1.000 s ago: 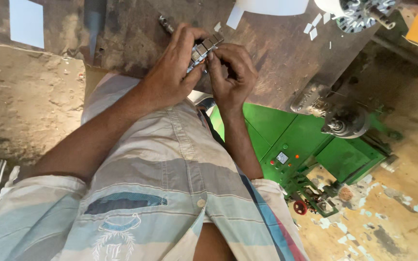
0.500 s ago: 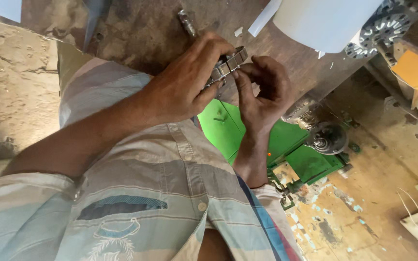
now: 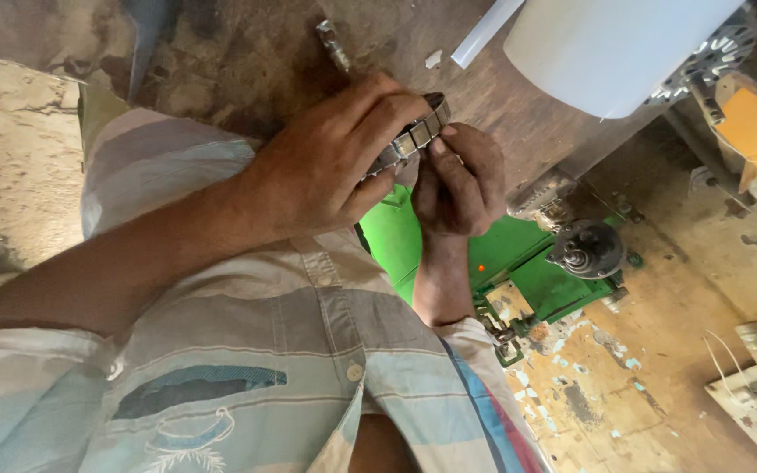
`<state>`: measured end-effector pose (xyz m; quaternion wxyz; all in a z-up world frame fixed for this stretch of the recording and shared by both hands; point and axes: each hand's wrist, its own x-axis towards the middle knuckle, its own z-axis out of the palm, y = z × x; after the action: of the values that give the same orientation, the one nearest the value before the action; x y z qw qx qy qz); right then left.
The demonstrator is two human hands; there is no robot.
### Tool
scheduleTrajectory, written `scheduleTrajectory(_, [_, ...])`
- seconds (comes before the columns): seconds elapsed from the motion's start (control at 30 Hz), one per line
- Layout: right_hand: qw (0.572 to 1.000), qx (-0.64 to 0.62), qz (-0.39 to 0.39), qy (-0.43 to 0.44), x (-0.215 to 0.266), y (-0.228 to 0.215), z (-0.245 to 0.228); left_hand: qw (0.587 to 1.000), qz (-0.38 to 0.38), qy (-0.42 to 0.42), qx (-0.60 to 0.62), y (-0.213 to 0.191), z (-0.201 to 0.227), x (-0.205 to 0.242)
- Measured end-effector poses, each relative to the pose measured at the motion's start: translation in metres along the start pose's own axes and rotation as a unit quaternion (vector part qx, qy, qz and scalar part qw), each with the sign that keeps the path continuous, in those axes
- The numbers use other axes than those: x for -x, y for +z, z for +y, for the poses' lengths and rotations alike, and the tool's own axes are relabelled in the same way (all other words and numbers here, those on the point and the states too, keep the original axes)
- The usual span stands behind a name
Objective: The person assembles a circular motor component by inserting small white rectangular pieces into slots around a copper-wound rotor. They repeatedly pick up pieces from a workbench and place them into the rotor, rotating the part as needed to access different slots.
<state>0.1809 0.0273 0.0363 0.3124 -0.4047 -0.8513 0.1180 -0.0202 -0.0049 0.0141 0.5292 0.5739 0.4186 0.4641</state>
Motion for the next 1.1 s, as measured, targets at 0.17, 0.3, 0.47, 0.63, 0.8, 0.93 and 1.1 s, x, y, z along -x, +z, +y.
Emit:
scheduleTrajectory(0.17, [1.0, -0.014, 0.018, 0.007, 0.008, 0.002, -0.001, 1.0, -0.014, -0.005, 0.002, 0.001, -0.001, 0.0])
scheduleTrajectory(0.3, [0.997, -0.029, 0.02, 0.062, 0.01, 0.005, -0.007, 1.0, 0.01, -0.009, 0.013, 0.002, -0.001, 0.001])
scheduleTrajectory(0.47, [0.986, -0.126, 0.013, 0.11, -0.003, 0.001, 0.0, 0.999, 0.025, 0.005, 0.019, 0.005, -0.002, -0.001])
scheduleTrajectory(0.63, [0.992, -0.114, 0.016, 0.06, -0.004, 0.003, 0.008, 1.0, 0.008, -0.013, 0.023, 0.006, -0.009, 0.005])
scheduleTrajectory(0.8, [0.991, -0.109, -0.004, 0.08, 0.003, -0.001, 0.005, 0.999, 0.02, -0.025, 0.008, 0.005, -0.004, 0.004])
scheduleTrajectory(0.93, [0.96, -0.22, 0.019, 0.174, 0.011, -0.01, 0.029, 0.996, 0.07, -0.056, -0.003, 0.021, 0.011, -0.006])
scheduleTrajectory(1.1, [0.938, -0.089, 0.111, 0.317, 0.038, -0.011, 0.114, 0.983, 0.137, -0.073, -0.1, 0.037, 0.025, -0.018])
